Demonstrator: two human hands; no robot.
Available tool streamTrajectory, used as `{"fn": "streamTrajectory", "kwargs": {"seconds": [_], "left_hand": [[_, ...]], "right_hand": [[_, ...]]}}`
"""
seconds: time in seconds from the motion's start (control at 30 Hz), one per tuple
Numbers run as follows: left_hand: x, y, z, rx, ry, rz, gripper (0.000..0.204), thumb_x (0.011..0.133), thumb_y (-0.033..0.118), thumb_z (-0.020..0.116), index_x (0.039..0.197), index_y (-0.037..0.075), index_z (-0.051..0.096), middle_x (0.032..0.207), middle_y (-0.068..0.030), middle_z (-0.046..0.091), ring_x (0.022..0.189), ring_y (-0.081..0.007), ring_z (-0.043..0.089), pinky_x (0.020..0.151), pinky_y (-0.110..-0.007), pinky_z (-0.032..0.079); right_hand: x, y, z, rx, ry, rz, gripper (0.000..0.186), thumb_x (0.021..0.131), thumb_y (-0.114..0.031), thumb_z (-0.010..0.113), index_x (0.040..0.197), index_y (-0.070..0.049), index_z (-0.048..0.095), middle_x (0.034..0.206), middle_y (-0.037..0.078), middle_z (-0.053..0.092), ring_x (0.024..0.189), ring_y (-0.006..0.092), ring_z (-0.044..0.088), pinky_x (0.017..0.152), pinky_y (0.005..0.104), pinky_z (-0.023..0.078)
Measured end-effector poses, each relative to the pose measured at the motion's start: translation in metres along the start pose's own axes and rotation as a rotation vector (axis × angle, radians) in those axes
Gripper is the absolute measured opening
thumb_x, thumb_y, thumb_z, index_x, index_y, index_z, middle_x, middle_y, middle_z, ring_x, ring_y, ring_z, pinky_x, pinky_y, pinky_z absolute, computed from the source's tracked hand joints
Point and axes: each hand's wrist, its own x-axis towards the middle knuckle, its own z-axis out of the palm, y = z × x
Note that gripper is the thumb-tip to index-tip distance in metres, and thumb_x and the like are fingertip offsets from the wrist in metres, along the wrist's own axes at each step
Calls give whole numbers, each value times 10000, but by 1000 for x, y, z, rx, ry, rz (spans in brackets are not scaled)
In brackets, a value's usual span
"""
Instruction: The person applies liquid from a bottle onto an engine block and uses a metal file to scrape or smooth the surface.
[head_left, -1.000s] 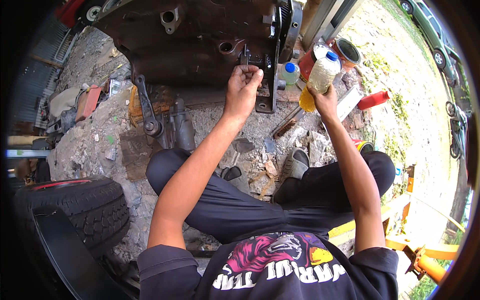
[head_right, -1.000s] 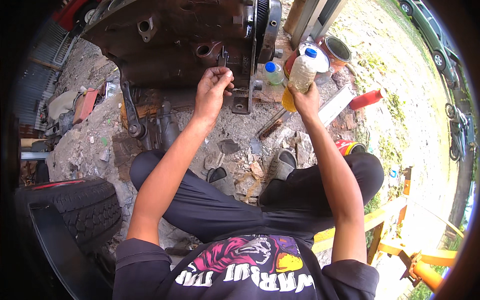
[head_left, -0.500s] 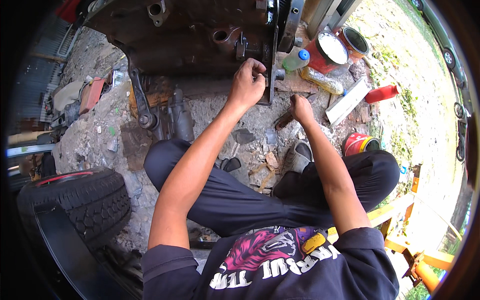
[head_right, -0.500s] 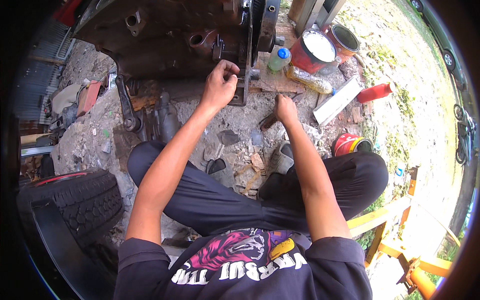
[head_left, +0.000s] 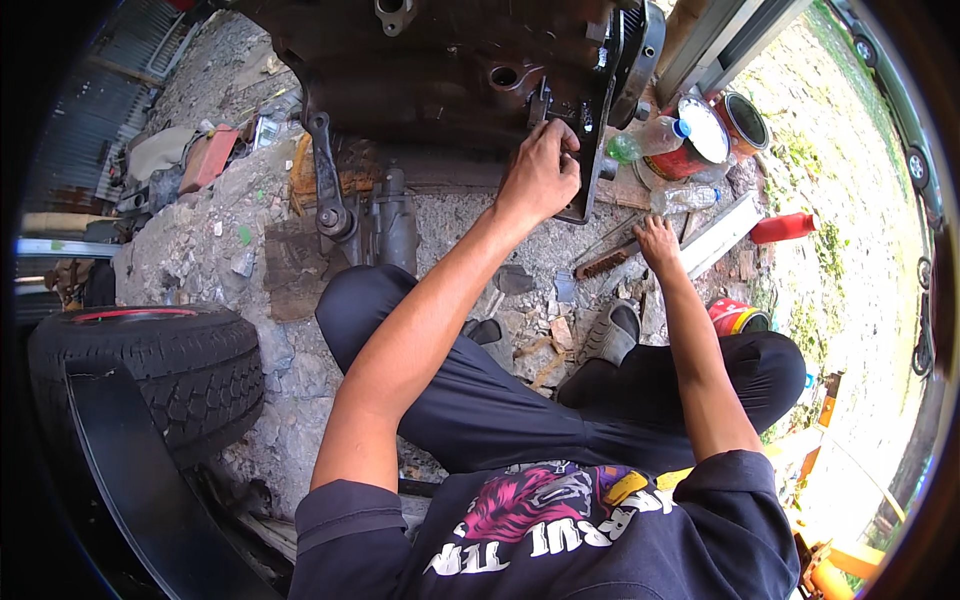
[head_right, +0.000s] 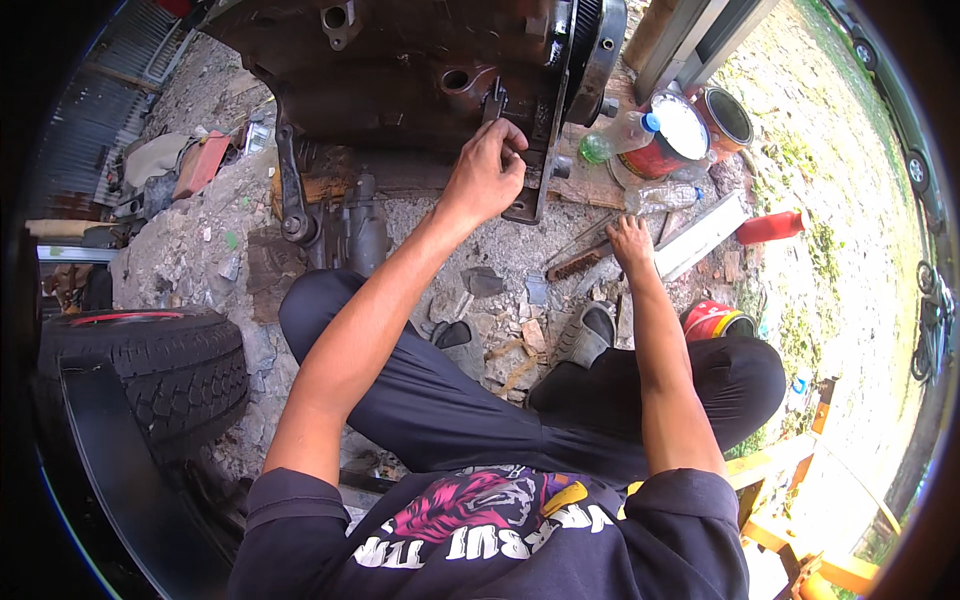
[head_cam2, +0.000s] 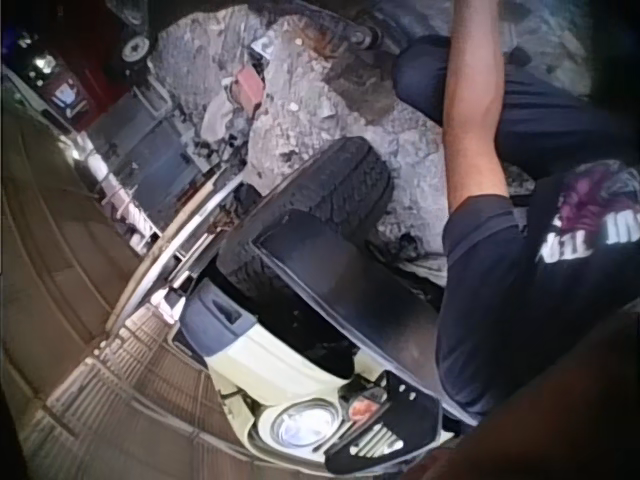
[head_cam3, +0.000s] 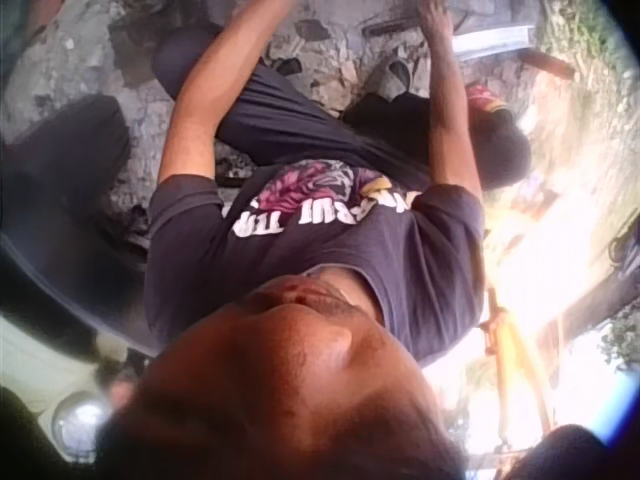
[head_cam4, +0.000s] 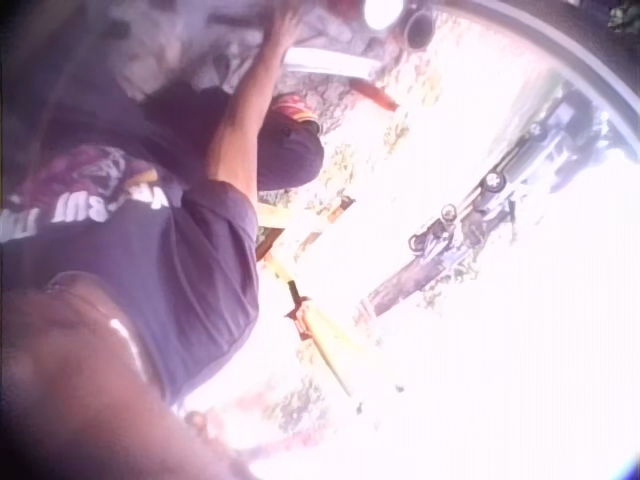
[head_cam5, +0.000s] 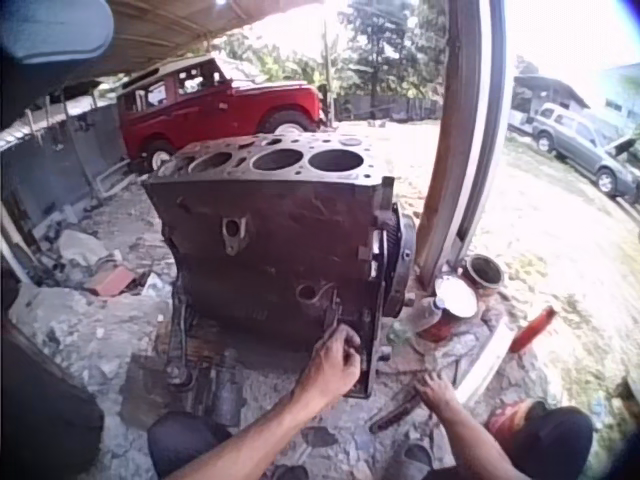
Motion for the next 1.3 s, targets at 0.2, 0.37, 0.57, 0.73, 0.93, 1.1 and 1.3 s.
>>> {"fn": "streamTrajectory", "kwargs": {"seconds": [0.2,0.37,0.57,0.73,0.93,1.1,1.3], "left_hand": [[-3,13,-17,33,-47,-76,144,912,60,515,1041,5,548,1003,-189,614,929,-348,628,824,-431,488],[8,26,-58,85,-80,-13,170,926,112,544,1045,-4,580,997,-189,663,940,-344,652,827,-418,502],[3,13,-141,297,-288,-243,320,968,278,540,1107,1,616,1026,-207,690,981,-359,661,862,-402,500],[-9,19,-215,365,14,-309,353,971,291,534,1111,-21,622,1023,-227,693,996,-369,666,876,-419,506],[-26,14,-242,239,-82,-330,387,976,343,582,1114,-17,609,964,-115,678,876,-188,633,823,-332,500],[-37,12,-253,186,-111,-386,390,965,343,603,1130,-10,601,999,-119,670,921,-193,630,860,-337,499],[-36,10,-246,179,-136,-384,422,959,357,609,1147,-20,587,1006,-136,669,948,-210,641,872,-345,498]], "right_hand": [[0,-13,-33,4,-174,-344,308,868,-245,615,1113,-89,515,971,94,645,989,276,638,899,432,447],[-21,-52,-89,301,-281,-465,311,854,-105,534,1118,41,458,900,232,623,851,417,646,756,498,521],[-46,-109,-128,937,-189,-250,375,822,-134,652,1088,46,460,826,281,632,818,484,622,733,542,490],[-21,-205,-183,1206,-5,247,543,945,-476,559,1059,55,580,829,325,648,829,493,643,728,523,499],[35,-251,-199,1449,703,340,376,943,-273,650,1092,26,476,753,221,606,686,334,621,648,444,480],[68,-243,-213,1433,613,416,427,993,-354,551,989,72,586,776,286,630,697,410,619,671,450,484],[135,-253,-256,1471,624,435,484,993,-399,539,934,72,636,670,276,592,599,316,590,633,418,480]]}}
